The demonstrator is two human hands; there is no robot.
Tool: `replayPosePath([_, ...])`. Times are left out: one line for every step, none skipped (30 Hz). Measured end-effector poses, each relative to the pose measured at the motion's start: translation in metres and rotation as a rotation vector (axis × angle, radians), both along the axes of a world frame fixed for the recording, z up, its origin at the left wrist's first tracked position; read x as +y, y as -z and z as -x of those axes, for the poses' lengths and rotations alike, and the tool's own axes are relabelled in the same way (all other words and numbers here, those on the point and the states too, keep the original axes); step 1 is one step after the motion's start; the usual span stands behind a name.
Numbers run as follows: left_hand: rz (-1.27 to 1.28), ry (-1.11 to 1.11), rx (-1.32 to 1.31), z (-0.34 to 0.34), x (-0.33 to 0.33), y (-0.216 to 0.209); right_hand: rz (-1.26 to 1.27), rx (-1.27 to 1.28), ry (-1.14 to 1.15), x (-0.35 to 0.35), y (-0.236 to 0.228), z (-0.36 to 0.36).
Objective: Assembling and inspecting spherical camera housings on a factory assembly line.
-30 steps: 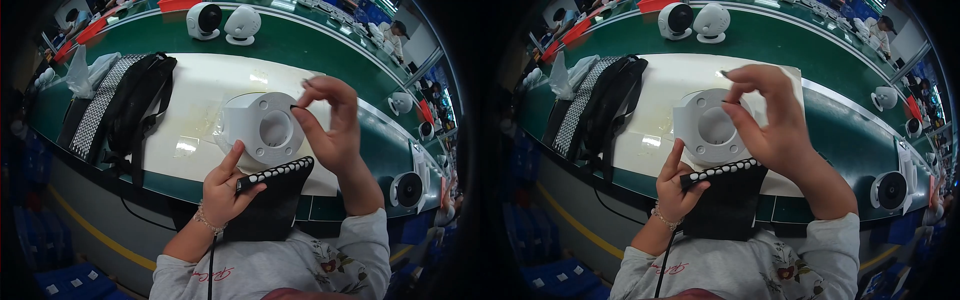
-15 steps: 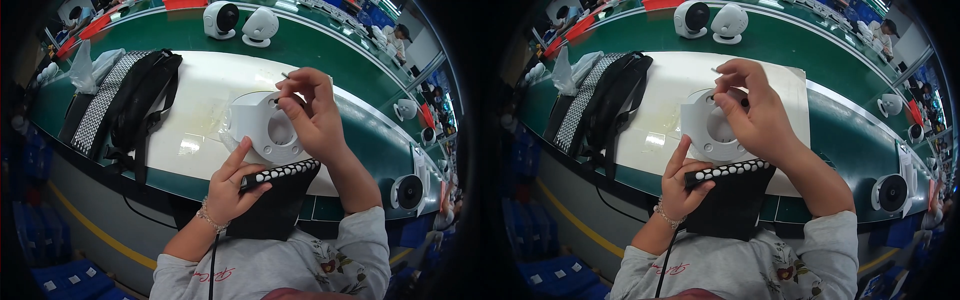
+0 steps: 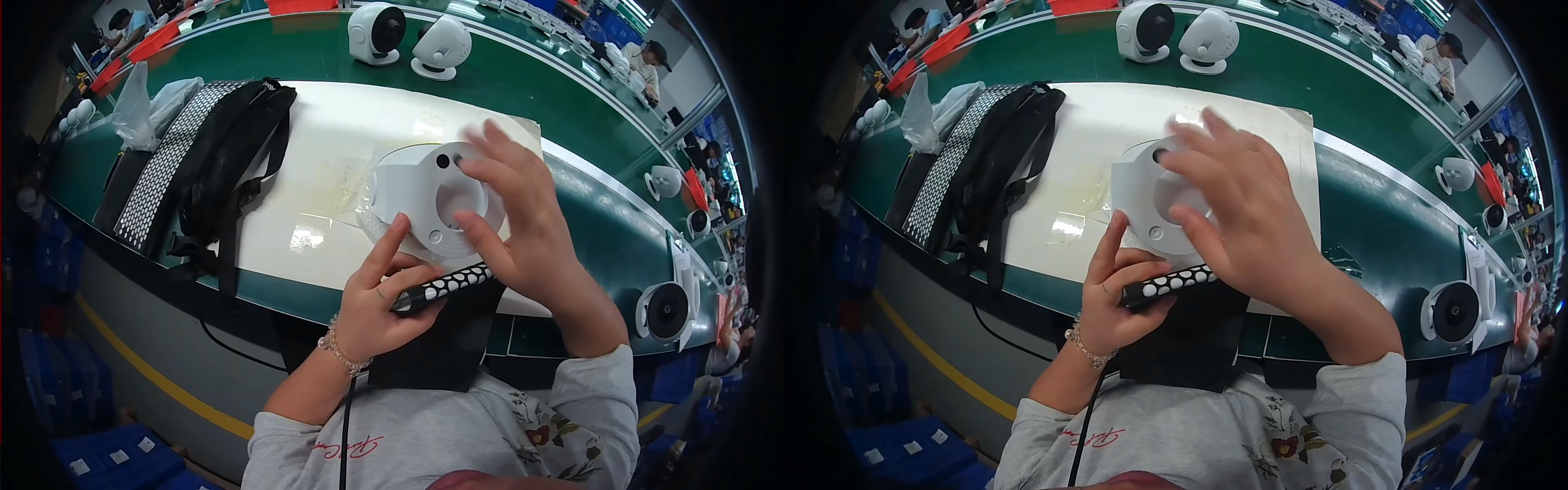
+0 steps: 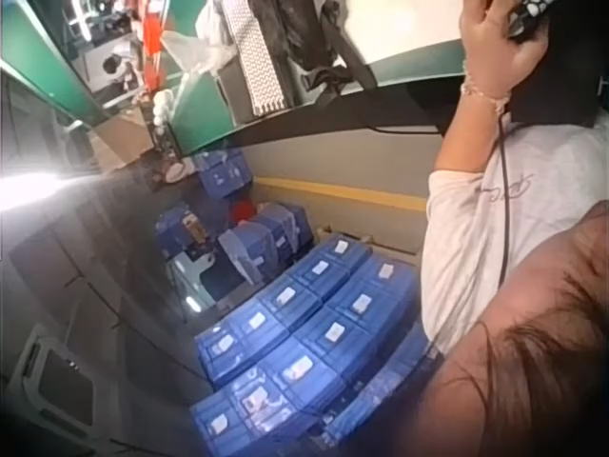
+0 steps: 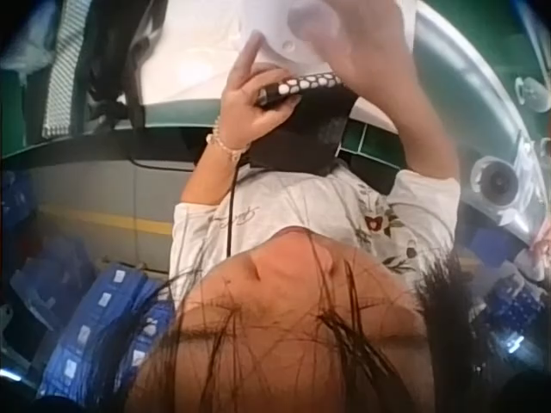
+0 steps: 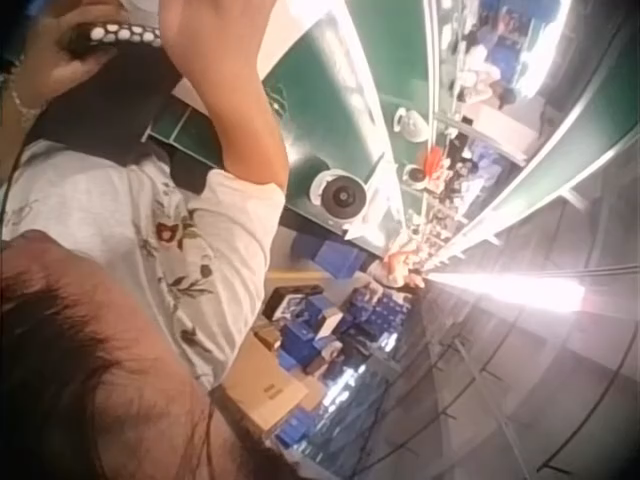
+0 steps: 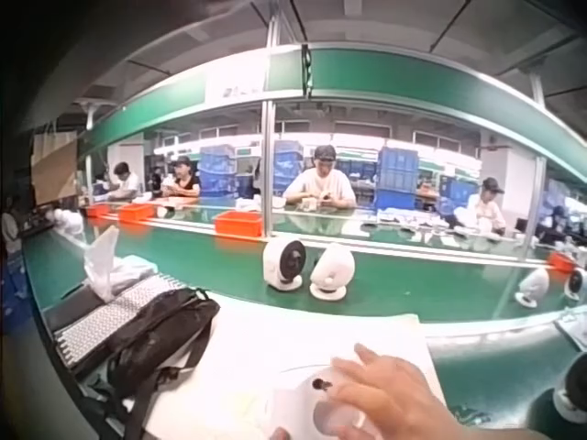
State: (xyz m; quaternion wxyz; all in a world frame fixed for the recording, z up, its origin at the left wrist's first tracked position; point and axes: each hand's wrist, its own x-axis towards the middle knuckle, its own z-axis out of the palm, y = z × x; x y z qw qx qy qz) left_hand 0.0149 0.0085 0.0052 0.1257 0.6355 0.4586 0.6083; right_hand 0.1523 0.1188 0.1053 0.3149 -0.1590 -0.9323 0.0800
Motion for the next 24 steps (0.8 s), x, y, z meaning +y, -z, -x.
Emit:
replayPosePath([0.000, 0.002, -0.001, 0.000, 0.001, 0.001, 0.000, -0.001, 0.002, -0.001, 0.002, -0.003])
replayPosePath([0.004, 0.002, 0.016, 0.001, 0.001, 0.001, 0.072, 0.079, 0.000, -0.001, 0.007, -0.007])
replayPosePath([0.008, 0.001, 0.033, 0.001, 0.001, 0.002, 0.144, 0.158, -0.002, -0.002, 0.011, -0.009])
replayPosePath([0.008, 0.002, 0.032, 0.000, 0.002, 0.003, 0.145, 0.157, -0.001, -0.004, 0.015, -0.010])
replayPosePath([-0.009, 0.001, 0.014, 0.000, 0.002, 0.005, 0.191, 0.098, -0.033, -0.006, 0.018, -0.009])
replayPosePath([-0.026, 0.000, -0.005, 0.001, 0.002, 0.006, 0.236, 0.039, -0.064, -0.008, 0.020, -0.007])
replayPosePath([-0.025, 0.001, -0.004, 0.001, 0.002, 0.006, 0.266, 0.040, -0.056, -0.009, 0.022, -0.005])
replayPosePath([-0.015, -0.005, -0.004, 0.001, 0.002, 0.006, 0.268, 0.039, -0.057, -0.010, 0.022, -0.004])
replayPosePath([-0.005, -0.010, -0.005, 0.001, 0.001, 0.006, 0.249, 0.018, -0.040, -0.011, 0.022, -0.003])
replayPosePath([-0.003, -0.010, -0.005, 0.001, 0.001, 0.006, 0.231, -0.003, -0.022, -0.011, 0.022, -0.002])
replayPosePath([0.007, -0.001, 0.014, 0.002, 0.001, 0.006, 0.232, -0.004, -0.023, -0.013, 0.022, -0.001])
replayPosePath([0.016, 0.009, 0.033, 0.002, 0.001, 0.006, 0.211, -0.032, 0.003, -0.015, 0.023, 0.000])
replayPosePath([0.017, 0.009, 0.033, 0.002, 0.001, 0.007, 0.191, -0.060, 0.030, -0.016, 0.023, 0.001])
replayPosePath([0.014, 0.003, 0.025, 0.002, 0.001, 0.008, 0.191, -0.060, 0.030, -0.017, 0.024, 0.001])
replayPosePath([0.011, -0.003, 0.016, 0.002, 0.001, 0.009, 0.162, -0.036, 0.033, -0.018, 0.026, 0.000])
replayPosePath([0.012, -0.003, 0.016, 0.002, 0.001, 0.008, 0.132, -0.011, 0.036, -0.018, 0.028, 0.000])
replayPosePath([0.017, -0.007, 0.013, 0.002, 0.001, 0.006, 0.132, -0.012, 0.037, -0.017, 0.030, 0.000])
replayPosePath([0.022, -0.012, 0.011, 0.002, 0.001, 0.006, 0.192, 0.041, 0.022, -0.015, 0.031, -0.001])
replayPosePath([0.022, -0.011, 0.010, 0.001, 0.001, 0.006, 0.252, 0.094, 0.006, -0.014, 0.032, -0.002])
replayPosePath([0.006, -0.022, -0.008, 0.001, 0.002, 0.006, 0.254, 0.094, 0.006, -0.015, 0.031, -0.001])
replayPosePath([-0.011, -0.032, -0.026, 0.000, 0.002, 0.007, 0.229, 0.071, 0.016, -0.016, 0.028, 0.000])
replayPosePath([-0.009, -0.033, -0.027, 0.000, 0.001, 0.007, 0.205, 0.049, 0.027, -0.017, 0.027, 0.001])
replayPosePath([-0.004, -0.029, -0.048, -0.001, 0.001, 0.007, 0.205, 0.050, 0.028, -0.017, 0.028, 0.000])
replayPosePath([0.001, -0.026, -0.069, -0.001, 0.001, 0.007, 0.149, 0.043, 0.037, -0.018, 0.029, 0.000])
